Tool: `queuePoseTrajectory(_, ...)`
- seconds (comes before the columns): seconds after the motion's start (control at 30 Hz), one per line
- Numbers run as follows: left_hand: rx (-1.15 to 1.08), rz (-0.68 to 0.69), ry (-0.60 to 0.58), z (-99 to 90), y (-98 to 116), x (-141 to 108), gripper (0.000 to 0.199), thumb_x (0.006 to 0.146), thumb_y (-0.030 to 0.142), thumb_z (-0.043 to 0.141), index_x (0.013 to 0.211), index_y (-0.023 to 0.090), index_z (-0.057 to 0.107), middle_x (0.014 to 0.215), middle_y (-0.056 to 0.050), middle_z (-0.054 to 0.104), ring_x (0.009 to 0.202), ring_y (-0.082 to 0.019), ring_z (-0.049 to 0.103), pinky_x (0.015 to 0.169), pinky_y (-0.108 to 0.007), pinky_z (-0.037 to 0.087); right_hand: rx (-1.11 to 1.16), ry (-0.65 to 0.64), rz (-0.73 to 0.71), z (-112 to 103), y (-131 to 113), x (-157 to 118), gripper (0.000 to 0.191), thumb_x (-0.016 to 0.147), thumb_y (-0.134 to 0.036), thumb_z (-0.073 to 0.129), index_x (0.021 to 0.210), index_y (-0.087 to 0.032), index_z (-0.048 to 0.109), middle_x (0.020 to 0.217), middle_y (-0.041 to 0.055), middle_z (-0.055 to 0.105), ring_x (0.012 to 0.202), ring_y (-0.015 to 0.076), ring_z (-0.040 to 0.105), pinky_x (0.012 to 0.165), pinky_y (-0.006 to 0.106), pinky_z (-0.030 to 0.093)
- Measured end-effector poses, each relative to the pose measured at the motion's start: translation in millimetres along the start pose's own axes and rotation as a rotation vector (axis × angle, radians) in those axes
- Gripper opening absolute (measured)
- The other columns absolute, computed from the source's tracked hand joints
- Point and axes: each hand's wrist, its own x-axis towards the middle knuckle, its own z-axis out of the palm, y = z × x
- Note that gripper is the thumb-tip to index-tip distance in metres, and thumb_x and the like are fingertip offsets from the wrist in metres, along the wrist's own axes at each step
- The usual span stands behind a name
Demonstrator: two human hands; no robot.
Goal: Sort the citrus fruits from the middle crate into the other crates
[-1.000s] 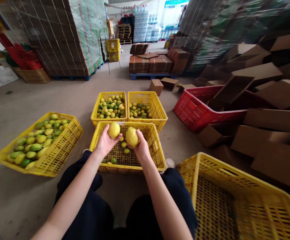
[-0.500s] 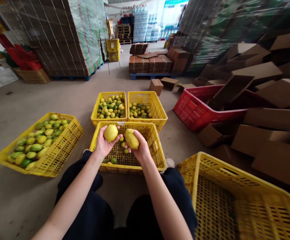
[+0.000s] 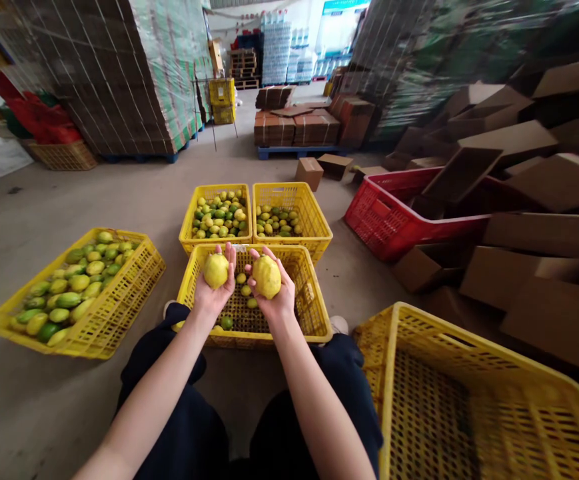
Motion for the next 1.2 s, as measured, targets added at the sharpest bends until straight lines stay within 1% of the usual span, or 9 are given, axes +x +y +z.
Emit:
queuePoseTrajectory(0.13, -0.07, 0.054, 0.013, -3.4, -8, 5, 0.031, 0.091, 0.033, 0.039, 0.099, 0.023, 0.068, 0.109, -0.003, 0.069, 0.119, -0.017, 0.055, 0.095, -0.033, 0.05, 0.11, 0.097, -0.022, -2, 3, 6, 0.021, 0.084, -0.024, 0.045, 0.094, -0.023, 0.064, 0.092, 0.0017, 0.072, 0.083, 0.0177, 0.068, 0.062, 0.029, 0.058)
queuePoseTrajectory(0.23, -0.11, 0.078, 0.041, -5.6, -13, 7, 0.033, 0.09, 0.035, 0.039, 0.09, 0.021, 0.069, 0.102, -0.003, 0.071, 0.116, -0.018, 0.057, 0.097, -0.036, 0.049, 0.154, 0.132, -0.028, -5, 7, 11, 0.02, 0.079, -0.024, 0.05, 0.093, -0.021, 0.064, 0.089, 0.0026, 0.073, 0.084, 0.0188, 0.068, 0.069, 0.033, 0.059)
queuePoseTrajectory(0.5, -0.08, 0.059, 0.115, -4.6, -14, 6, 0.032, 0.088, 0.028, 0.039, 0.088, 0.021, 0.069, 0.099, -0.003, 0.071, 0.108, -0.015, 0.061, 0.09, -0.028, 0.052, 0.244, 0.115, 0.054, -6, 18, 13, 0.023, 0.077, -0.027, 0.052, 0.095, -0.02, 0.062, 0.09, 0.0034, 0.073, 0.08, 0.0181, 0.069, 0.062, 0.029, 0.058)
queuePoseTrajectory(0.7, -0.087, 0.094, 0.096, -7.9, 3, 8, 0.027, 0.082, 0.025, 0.044, 0.094, 0.018, 0.067, 0.094, -0.005, 0.07, 0.102, -0.016, 0.063, 0.089, -0.027, 0.052, 0.182, 0.14, 0.13, -9, 10, 11, 0.027, 0.08, -0.031, 0.05, 0.101, -0.017, 0.061, 0.089, 0.0056, 0.073, 0.079, 0.0191, 0.069, 0.061, 0.029, 0.058)
queuePoseTrajectory(0.8, -0.064, 0.019, 0.154, -22.9, 10, 10, 0.027, 0.079, 0.021, 0.044, 0.097, 0.013, 0.063, 0.087, -0.008, 0.069, 0.092, -0.017, 0.066, 0.08, -0.027, 0.056, 0.114, 0.22, 0.186, -14, 1, 8, 0.023, 0.081, -0.028, 0.049, 0.096, -0.016, 0.062, 0.082, 0.0074, 0.073, 0.071, 0.0187, 0.068, 0.055, 0.027, 0.057)
queuePoseTrajectory(0.93, 0.302, -0.297, 0.354, -61.8, -4, 1, 0.016, 0.081, 0.023, 0.042, 0.083, 0.017, 0.057, 0.07, -0.006, 0.064, 0.072, -0.015, 0.067, 0.063, -0.024, 0.056, -0.021, 0.343, 0.284, -27, -15, 2, 0.016, 0.08, -0.022, 0.048, 0.087, -0.016, 0.061, 0.067, 0.0064, 0.069, 0.057, 0.0171, 0.064, 0.043, 0.023, 0.051)
queuePoseTrajectory(1.03, 0.436, -0.449, 0.369, -92.0, -24, -18, 0.012, 0.081, 0.02, 0.044, 0.078, 0.021, 0.056, 0.059, -0.003, 0.059, 0.059, -0.018, 0.065, 0.055, -0.031, 0.056, -0.03, 0.368, 0.275, -38, -29, -2, 0.014, 0.079, -0.023, 0.049, 0.085, -0.018, 0.06, 0.067, 0.0051, 0.069, 0.057, 0.0172, 0.064, 0.044, 0.025, 0.052)
queuePoseTrajectory(1.1, 0.499, -0.499, 0.34, -104.0, -32, -28, 0.009, 0.081, 0.022, 0.048, 0.078, 0.022, 0.057, 0.056, -0.003, 0.057, 0.054, -0.021, 0.064, 0.053, -0.038, 0.055, -0.022, 0.365, 0.248, -43, -39, -3, 0.013, 0.078, -0.023, 0.049, 0.084, -0.019, 0.06, 0.068, 0.0046, 0.069, 0.058, 0.0176, 0.065, 0.044, 0.026, 0.053)
queuePoseTrajectory(1.2, 0.54, -0.437, 0.281, -99.2, -28, -21, 0.009, 0.081, 0.03, 0.051, 0.08, 0.025, 0.058, 0.057, 0.0, 0.056, 0.053, -0.021, 0.062, 0.058, -0.045, 0.054, -0.026, 0.321, 0.2, -46, -52, -4, 0.012, 0.076, -0.023, 0.05, 0.083, -0.02, 0.059, 0.068, 0.0047, 0.069, 0.061, 0.018, 0.065, 0.046, 0.026, 0.054)
